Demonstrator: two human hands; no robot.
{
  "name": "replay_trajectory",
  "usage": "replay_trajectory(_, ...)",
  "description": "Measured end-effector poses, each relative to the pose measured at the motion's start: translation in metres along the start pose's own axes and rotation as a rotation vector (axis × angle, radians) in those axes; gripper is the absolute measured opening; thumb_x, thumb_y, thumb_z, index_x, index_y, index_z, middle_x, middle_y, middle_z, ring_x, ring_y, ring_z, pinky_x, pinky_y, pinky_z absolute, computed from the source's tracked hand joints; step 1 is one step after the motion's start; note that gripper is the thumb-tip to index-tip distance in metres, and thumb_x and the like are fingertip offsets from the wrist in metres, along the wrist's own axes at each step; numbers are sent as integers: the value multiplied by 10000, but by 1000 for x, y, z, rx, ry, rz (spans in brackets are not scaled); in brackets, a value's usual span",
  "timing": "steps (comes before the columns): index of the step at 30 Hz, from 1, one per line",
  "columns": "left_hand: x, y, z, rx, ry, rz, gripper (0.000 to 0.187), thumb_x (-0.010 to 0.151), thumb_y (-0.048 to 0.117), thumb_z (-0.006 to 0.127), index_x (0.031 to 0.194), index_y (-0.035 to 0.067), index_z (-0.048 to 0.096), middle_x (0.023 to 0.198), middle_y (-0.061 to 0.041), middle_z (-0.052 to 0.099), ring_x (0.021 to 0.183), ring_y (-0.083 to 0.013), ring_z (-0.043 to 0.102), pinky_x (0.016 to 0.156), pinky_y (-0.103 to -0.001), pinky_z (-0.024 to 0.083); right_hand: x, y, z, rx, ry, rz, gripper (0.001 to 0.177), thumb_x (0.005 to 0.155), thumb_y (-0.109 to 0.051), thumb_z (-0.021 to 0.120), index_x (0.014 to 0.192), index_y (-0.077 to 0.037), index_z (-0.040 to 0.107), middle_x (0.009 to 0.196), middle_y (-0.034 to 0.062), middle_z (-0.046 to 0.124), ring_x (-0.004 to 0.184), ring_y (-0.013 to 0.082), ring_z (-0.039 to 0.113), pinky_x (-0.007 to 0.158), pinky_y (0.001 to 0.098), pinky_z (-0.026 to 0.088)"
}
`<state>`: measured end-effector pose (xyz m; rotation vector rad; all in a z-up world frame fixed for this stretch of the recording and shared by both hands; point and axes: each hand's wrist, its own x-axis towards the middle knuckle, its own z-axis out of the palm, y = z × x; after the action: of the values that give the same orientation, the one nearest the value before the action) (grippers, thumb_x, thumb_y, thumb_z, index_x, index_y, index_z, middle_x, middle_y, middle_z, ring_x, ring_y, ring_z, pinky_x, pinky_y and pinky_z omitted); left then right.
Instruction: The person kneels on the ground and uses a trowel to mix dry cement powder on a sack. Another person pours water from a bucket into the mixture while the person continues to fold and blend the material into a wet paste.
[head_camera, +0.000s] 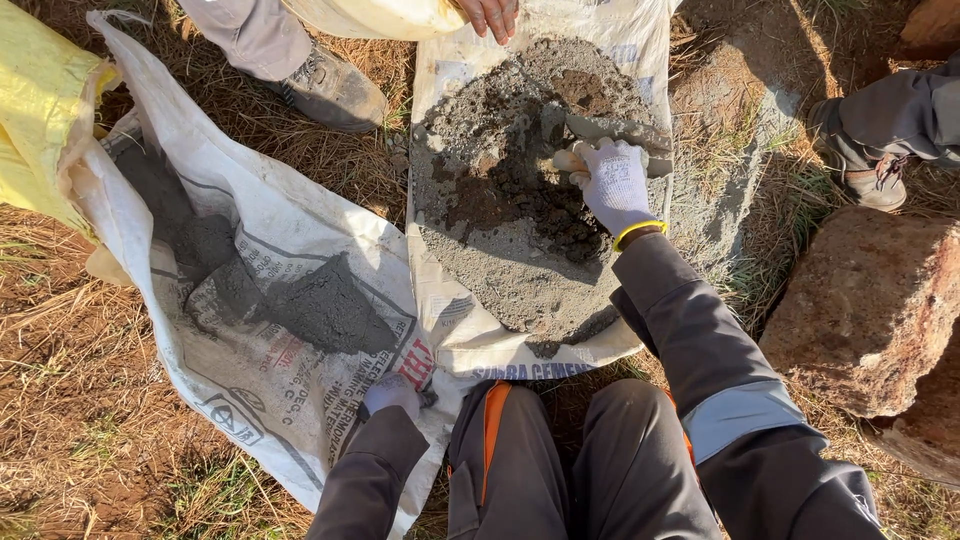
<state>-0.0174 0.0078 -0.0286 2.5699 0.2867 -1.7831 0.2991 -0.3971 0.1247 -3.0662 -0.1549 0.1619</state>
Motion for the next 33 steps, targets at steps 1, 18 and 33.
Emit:
replay_trajectory(1,1,2,-4,-19,-25,-2,370,1020,294,584,1286,110,764,1321,-66,761,1317,-265,697,1040,-444,607,6,-1,3,-87,-179,-82,237,930,-276,814,1118,-181,705,997,77,678,1012,318,708,809,508,606)
replay_trajectory(18,4,5,-6,-49,-48,4,405,1028,254,529,1321,63,733,1318,-90,753,1326,-286,696,1054,-490,589,16,-40,-106,-207,-572,-198,311,981,-211,762,1282,-133,750,1195,135,696,1147,328,647,925,468,601)
replay_trajectory(33,-13,13,-14,-115,-37,-23,372,1041,199,552,1322,28,727,1326,-126,736,1301,-369,692,1010,-557,582,25,-57,-65,192,-549,168,276,1032,-116,681,1288,-15,656,1250,269,613,1170,455,624,856,535,572)
